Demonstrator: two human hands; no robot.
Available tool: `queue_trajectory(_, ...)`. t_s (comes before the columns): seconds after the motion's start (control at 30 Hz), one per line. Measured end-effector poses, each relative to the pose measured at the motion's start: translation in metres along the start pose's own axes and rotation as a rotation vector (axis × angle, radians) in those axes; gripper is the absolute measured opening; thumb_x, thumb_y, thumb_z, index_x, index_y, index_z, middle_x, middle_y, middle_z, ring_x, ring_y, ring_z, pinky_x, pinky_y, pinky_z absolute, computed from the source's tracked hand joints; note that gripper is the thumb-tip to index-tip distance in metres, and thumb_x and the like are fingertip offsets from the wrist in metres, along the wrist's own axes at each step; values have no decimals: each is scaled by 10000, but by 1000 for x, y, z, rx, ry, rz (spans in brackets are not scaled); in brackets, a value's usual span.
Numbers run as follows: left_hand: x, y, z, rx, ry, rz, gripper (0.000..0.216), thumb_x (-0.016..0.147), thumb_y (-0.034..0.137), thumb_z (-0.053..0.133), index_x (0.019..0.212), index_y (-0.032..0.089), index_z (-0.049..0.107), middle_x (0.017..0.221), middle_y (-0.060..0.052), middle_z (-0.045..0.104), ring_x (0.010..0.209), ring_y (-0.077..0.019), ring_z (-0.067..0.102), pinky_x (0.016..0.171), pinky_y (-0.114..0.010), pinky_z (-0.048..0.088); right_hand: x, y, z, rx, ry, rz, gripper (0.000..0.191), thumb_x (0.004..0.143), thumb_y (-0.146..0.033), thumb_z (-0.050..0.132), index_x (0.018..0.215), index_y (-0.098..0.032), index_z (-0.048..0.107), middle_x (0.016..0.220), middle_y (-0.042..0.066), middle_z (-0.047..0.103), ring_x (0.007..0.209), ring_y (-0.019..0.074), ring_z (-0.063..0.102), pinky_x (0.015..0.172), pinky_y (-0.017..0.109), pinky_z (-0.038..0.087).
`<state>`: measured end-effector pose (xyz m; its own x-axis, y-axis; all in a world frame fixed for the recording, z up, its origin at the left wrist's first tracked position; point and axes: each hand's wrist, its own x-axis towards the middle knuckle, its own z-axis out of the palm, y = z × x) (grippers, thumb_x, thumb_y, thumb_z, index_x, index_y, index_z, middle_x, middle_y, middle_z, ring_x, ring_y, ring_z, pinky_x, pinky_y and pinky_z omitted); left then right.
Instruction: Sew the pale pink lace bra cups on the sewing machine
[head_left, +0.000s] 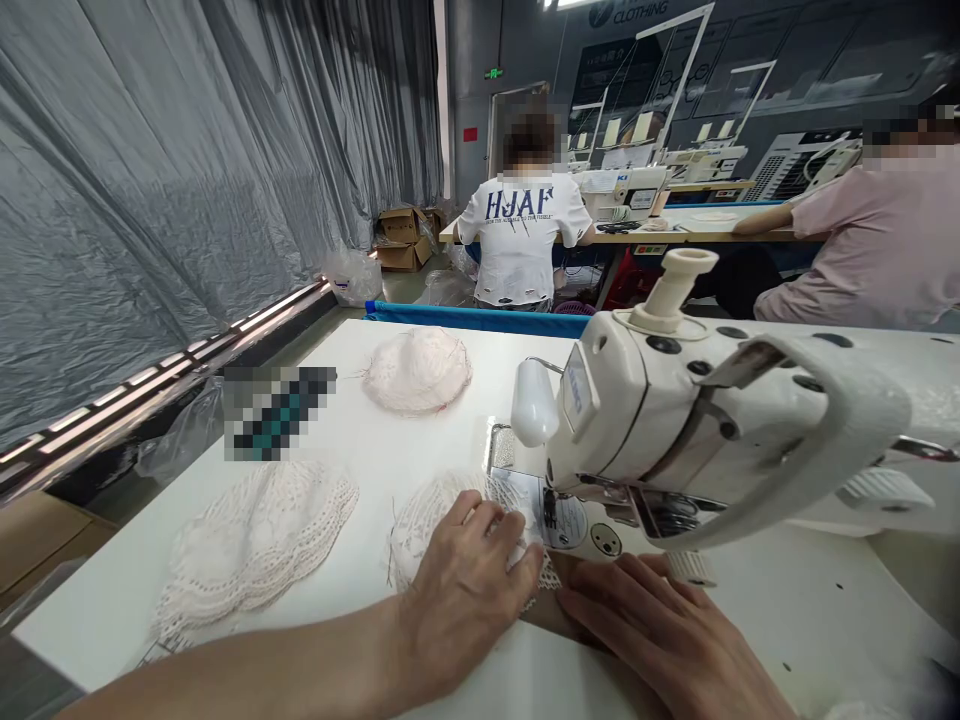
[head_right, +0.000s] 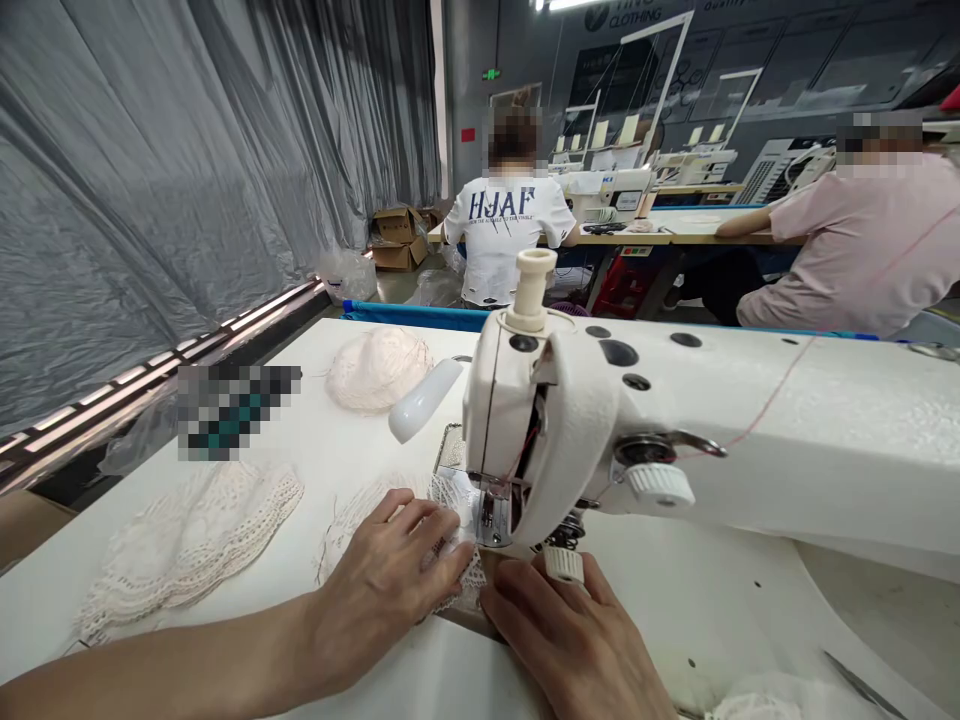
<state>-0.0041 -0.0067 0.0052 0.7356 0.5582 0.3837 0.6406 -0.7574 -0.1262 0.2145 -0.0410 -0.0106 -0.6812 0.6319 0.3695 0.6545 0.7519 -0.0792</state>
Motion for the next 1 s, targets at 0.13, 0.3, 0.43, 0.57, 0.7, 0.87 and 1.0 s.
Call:
queue_trajectory(0.13,0,1,0,0,-12,-10,176,805,123,600,971,156,552,918,-37,592,836,-193,554,756,-348,399,-3,-5,5,36,74,66,346,957,-173,301,1128,-223,598,1087,51,664,930,221,574,792,363,335)
queue_trajectory(0.3,2,1,0,6,-9,-16,187,816,109,575,996,149,547,945,-41,594,864,-194,558,780,-348,396,-1,-9,3,76,77,84,349,954,-166,307,1099,-233,617,1101,51,662,888,211,578,772,357,346)
queue_trajectory(0.43,3,1,1,14,-10,-3,189,836,101,547,1021,141,543,948,-44,594,879,-187,557,790,-342,391,-1,-8,6,21,102,43,354,968,-206,291,1098,-199,620,1200,89,627,947,231,574,776,372,352)
queue_trajectory(0.57,5,-1,1,13,-6,23,172,850,108,535,1021,132,540,938,-38,587,862,-171,553,771,-328,387,-2,-7,16,-46,173,15,412,993,-252,229,1093,-197,625,1157,73,660,977,228,581,790,378,345)
queue_trajectory(0.7,13,-8,0,-34,-15,47,124,872,121,508,993,138,534,956,-30,586,880,-155,553,802,-330,384,2,-5,20,-83,280,54,440,995,-242,209,1038,-220,647,1088,26,697,840,192,627,762,369,336)
queue_trajectory(0.87,26,-19,1,-63,-18,74,94,927,161,439,970,137,519,961,-18,612,926,-137,561,901,-345,360,8,0,8,-130,88,10,385,909,-95,322,1164,-170,600,1203,56,641,728,164,649,778,348,378)
queue_trajectory(1.0,29,-24,5,-88,5,84,128,950,178,399,984,133,514,993,-11,621,963,-132,555,940,-358,334,8,2,3,-161,41,-9,398,868,-88,359,1189,-121,593,1231,105,616,648,166,650,747,351,422)
